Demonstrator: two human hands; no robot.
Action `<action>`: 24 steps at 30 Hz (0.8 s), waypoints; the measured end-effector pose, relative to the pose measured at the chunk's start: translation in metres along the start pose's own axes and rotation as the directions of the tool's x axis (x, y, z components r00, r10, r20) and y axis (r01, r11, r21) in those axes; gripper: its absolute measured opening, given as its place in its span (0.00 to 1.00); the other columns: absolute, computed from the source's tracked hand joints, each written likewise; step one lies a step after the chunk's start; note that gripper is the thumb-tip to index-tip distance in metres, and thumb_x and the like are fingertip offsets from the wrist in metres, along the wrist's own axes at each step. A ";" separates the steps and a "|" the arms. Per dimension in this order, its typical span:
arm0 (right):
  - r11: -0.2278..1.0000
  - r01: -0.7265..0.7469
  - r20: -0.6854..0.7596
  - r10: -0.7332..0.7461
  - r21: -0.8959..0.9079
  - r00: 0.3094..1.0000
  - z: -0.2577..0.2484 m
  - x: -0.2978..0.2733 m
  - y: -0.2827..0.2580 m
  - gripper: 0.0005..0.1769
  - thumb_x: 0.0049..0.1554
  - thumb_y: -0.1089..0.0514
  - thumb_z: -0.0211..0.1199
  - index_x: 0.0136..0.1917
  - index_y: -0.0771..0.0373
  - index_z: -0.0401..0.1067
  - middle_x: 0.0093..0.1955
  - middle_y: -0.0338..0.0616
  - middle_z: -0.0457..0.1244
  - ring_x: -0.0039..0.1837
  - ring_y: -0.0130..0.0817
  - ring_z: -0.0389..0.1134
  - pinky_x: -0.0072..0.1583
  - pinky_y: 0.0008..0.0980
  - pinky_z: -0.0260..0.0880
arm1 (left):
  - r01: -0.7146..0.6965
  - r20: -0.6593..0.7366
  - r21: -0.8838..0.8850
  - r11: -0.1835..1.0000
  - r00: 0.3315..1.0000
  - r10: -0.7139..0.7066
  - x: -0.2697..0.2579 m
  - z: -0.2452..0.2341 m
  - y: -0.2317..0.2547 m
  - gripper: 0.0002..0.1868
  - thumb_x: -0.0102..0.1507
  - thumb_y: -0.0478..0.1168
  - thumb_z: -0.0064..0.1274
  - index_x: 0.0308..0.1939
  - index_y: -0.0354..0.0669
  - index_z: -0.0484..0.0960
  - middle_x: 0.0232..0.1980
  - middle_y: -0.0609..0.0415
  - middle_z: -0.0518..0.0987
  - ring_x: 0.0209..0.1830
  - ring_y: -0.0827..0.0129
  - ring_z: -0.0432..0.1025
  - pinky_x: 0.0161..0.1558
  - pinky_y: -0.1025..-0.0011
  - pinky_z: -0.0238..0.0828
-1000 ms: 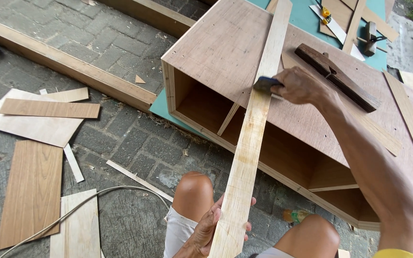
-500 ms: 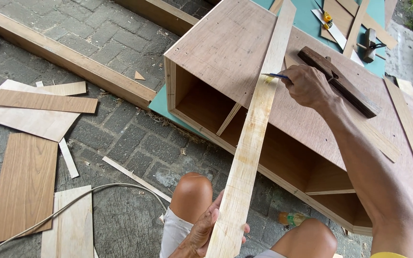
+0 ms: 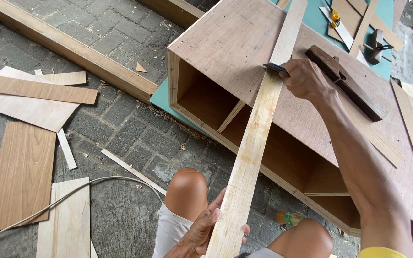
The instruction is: Sanding the edges of wood strips and applying wood filler using a scraper in a workshop environment.
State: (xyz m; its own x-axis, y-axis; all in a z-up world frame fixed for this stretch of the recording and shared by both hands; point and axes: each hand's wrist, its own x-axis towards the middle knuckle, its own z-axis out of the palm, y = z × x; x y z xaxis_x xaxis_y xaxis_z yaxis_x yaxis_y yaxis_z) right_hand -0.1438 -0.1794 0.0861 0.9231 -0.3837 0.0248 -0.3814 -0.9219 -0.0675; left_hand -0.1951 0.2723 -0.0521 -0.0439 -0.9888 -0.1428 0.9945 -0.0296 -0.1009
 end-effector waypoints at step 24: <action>0.991 -0.114 0.153 0.102 0.068 0.983 -0.075 -0.075 -0.043 0.11 0.67 0.58 0.59 0.59 0.63 0.76 0.46 0.45 0.71 0.35 0.33 0.66 0.38 0.31 0.68 | -0.071 0.068 0.092 0.993 0.996 0.065 -0.007 0.019 0.003 0.54 0.49 0.51 0.68 0.76 0.47 0.61 0.65 0.41 0.64 0.43 0.45 0.72 0.39 0.55 0.77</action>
State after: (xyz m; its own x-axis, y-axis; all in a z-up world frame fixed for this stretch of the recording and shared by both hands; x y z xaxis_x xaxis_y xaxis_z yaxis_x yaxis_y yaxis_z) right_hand -0.2004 -0.1147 0.1619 0.8757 -0.4635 -0.1354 -0.4798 -0.8666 -0.1372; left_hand -0.1904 0.2765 -0.0323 0.0271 -0.9963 -0.0821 0.9996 0.0272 0.0000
